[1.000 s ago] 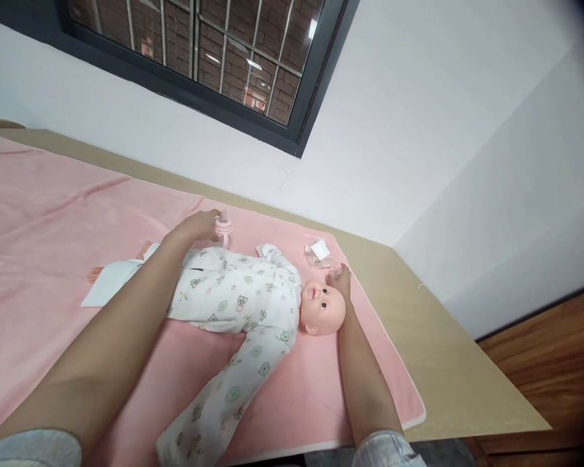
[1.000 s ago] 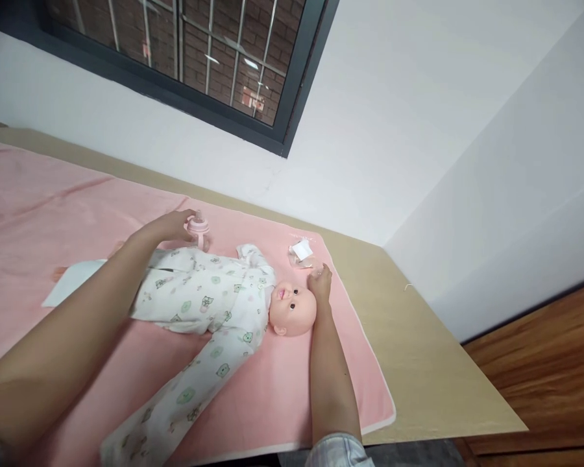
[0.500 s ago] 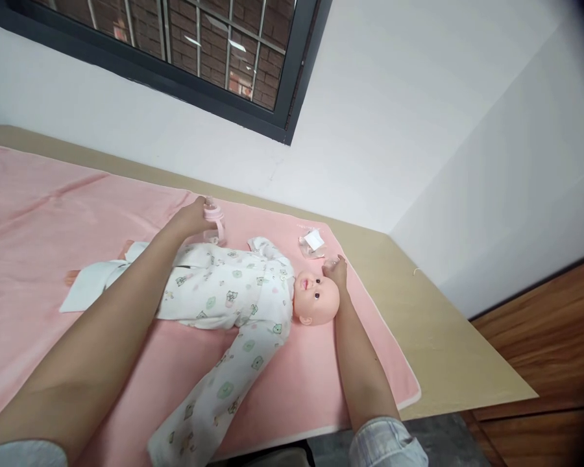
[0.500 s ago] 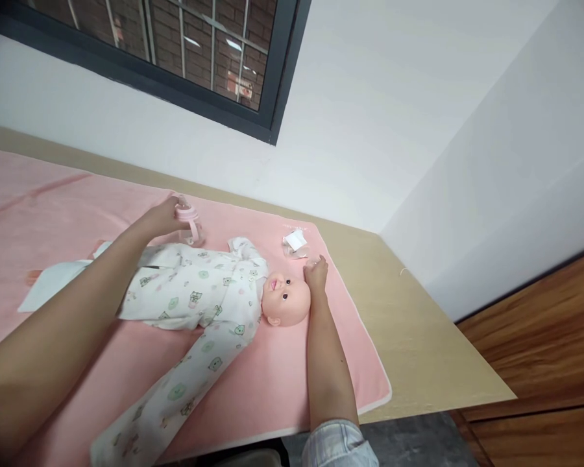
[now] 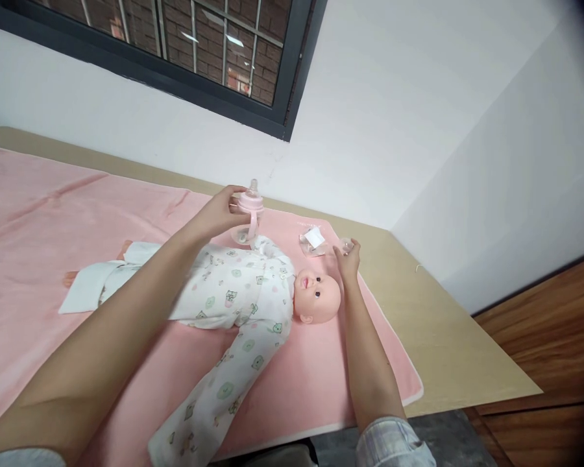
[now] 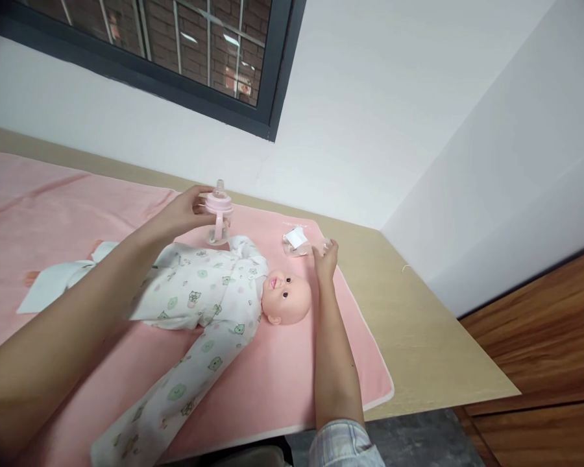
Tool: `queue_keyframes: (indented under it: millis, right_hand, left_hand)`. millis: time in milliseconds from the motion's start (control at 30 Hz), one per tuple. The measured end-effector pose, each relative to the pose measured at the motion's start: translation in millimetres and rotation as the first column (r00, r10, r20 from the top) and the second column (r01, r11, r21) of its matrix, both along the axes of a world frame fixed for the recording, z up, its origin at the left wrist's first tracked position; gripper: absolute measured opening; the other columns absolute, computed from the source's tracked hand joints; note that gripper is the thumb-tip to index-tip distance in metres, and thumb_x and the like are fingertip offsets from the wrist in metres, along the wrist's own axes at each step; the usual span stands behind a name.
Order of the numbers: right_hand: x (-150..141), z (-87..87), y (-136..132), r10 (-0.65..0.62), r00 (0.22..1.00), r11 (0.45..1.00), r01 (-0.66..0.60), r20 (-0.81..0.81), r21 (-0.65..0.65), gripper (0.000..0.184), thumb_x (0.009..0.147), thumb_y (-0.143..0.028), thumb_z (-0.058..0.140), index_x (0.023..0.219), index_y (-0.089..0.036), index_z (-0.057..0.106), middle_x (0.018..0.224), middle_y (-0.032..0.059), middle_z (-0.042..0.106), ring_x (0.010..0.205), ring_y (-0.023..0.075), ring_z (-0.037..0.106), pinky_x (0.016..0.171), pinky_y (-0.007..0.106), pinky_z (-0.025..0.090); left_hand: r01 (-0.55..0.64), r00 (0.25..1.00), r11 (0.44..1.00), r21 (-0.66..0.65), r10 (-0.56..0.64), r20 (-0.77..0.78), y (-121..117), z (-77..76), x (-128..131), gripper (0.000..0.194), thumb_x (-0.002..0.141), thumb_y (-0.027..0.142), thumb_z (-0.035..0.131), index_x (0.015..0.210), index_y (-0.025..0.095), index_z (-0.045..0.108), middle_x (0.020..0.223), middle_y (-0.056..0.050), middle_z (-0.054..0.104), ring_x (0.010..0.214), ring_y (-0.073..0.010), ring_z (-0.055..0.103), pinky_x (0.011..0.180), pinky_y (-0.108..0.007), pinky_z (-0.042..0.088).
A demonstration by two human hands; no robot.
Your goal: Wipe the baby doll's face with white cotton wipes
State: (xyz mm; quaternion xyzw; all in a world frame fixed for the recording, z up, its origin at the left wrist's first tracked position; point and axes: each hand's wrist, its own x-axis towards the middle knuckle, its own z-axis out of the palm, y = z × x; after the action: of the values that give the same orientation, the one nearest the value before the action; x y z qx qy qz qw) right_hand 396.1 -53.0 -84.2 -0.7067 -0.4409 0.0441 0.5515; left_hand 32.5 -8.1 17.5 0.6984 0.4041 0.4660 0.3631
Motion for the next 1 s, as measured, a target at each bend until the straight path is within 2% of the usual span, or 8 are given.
queue_keyframes:
  millis: [100, 200, 333, 533, 667, 867, 933, 1000]
  right_hand:
    - [-19.1, 41.2, -9.2, 0.216, 0.969, 0.964, -0.192, -0.122, 0.187, 0.07, 0.075, -0.04, 0.07, 0.136, -0.018, 0.045, 0.139, 0.0177, 0.058, 0.118, 0.0235, 0.063, 0.104, 0.04, 0.052]
    - [-51.1, 75.6, -25.1, 0.475, 0.877, 0.841, -0.427, -0.076, 0.333, 0.076, 0.074, -0.051, 0.076, 0.137, -0.021, 0.045, 0.138, 0.0148, 0.058, 0.124, 0.0234, 0.061, 0.109, 0.04, 0.05]
    - [-97.8, 98.5, -49.4, 0.605, 0.795, 0.728, -0.572, 0.038, 0.378, 0.08, 0.08, -0.06, 0.073, 0.147, -0.032, 0.04, 0.145, 0.0095, 0.053, 0.138, 0.0247, 0.052, 0.114, 0.043, 0.047]
    - [-129.4, 97.6, -62.9, 0.699, 0.709, 0.665, -0.691, 0.089, 0.281, 0.076, 0.08, -0.06, 0.075, 0.145, -0.035, 0.045, 0.148, 0.0061, 0.049, 0.137, 0.0254, 0.051, 0.114, 0.046, 0.049]
    - [-136.2, 92.2, -63.2, 0.759, 0.649, 0.622, -0.748, 0.058, 0.233, 0.088, 0.077, -0.059, 0.078, 0.151, -0.038, 0.036, 0.152, 0.0062, 0.045, 0.136, 0.0263, 0.053, 0.107, 0.046, 0.055]
    - [-140.1, 89.0, -61.1, 0.709, 0.705, 0.678, -0.681, -0.002, 0.277, 0.097, 0.075, -0.055, 0.08, 0.155, -0.039, 0.027, 0.153, 0.0075, 0.044, 0.132, 0.0263, 0.056, 0.099, 0.042, 0.059]
    - [-131.6, 89.2, -57.0, 0.666, 0.746, 0.712, -0.631, -0.01, 0.31, 0.097, 0.075, -0.052, 0.08, 0.155, -0.038, 0.026, 0.153, 0.0088, 0.044, 0.132, 0.0261, 0.056, 0.099, 0.041, 0.059]
    - [-116.1, 89.0, -50.8, 0.604, 0.797, 0.754, -0.568, -0.007, 0.328, 0.099, 0.076, -0.05, 0.079, 0.156, -0.037, 0.022, 0.153, 0.0103, 0.044, 0.132, 0.0263, 0.056, 0.1, 0.041, 0.057]
  left_hand:
    - [0.055, 0.998, 0.99, 0.129, -0.054, -0.018, -17.5, -5.1, 23.0, 0.074, 0.065, 0.028, 0.076, 0.135, 0.019, 0.053, 0.117, -0.007, 0.068, 0.106, -0.0269, 0.068, 0.096, -0.038, 0.055]
    - [0.085, 0.994, 0.967, 0.241, -0.065, -0.089, -42.0, -6.8, 41.7, 0.067, 0.069, 0.026, 0.071, 0.134, 0.022, 0.054, 0.12, -0.006, 0.067, 0.111, -0.0276, 0.067, 0.099, -0.04, 0.052]
    - [0.147, 0.979, 0.936, 0.321, -0.093, -0.179, -67.7, -4.1, 54.6, 0.065, 0.072, 0.025, 0.065, 0.135, 0.02, 0.051, 0.128, -0.007, 0.066, 0.118, -0.0283, 0.064, 0.101, -0.04, 0.051]
    - [0.167, 0.968, 0.898, 0.408, -0.07, -0.243, -78.2, -0.3, 58.1, 0.06, 0.076, 0.029, 0.062, 0.134, 0.021, 0.049, 0.133, -0.008, 0.064, 0.124, -0.0309, 0.061, 0.099, -0.042, 0.051]
    - [0.138, 0.971, 0.89, 0.435, -0.035, -0.238, -78.1, -0.1, 57.5, 0.064, 0.076, 0.03, 0.064, 0.137, 0.02, 0.046, 0.133, -0.009, 0.064, 0.121, -0.0313, 0.063, 0.096, -0.042, 0.052]
    - [0.121, 0.943, 0.851, 0.511, 0.061, -0.326, -71.2, -4.3, 55.2, 0.072, 0.08, 0.033, 0.073, 0.144, 0.02, 0.042, 0.138, -0.014, 0.06, 0.125, -0.0352, 0.058, 0.105, -0.049, 0.048]
    - [0.111, 0.938, 0.833, 0.542, 0.093, -0.335, -74.5, -0.1, 52.9, 0.078, 0.079, 0.04, 0.078, 0.146, 0.018, 0.043, 0.141, -0.016, 0.057, 0.127, -0.0377, 0.055, 0.107, -0.052, 0.047]
    - [0.126, 0.954, 0.816, 0.565, 0.057, -0.296, -87.6, 8.7, 49.7, 0.069, 0.083, 0.042, 0.077, 0.142, 0.019, 0.048, 0.138, -0.014, 0.06, 0.124, -0.0354, 0.058, 0.106, -0.051, 0.048]
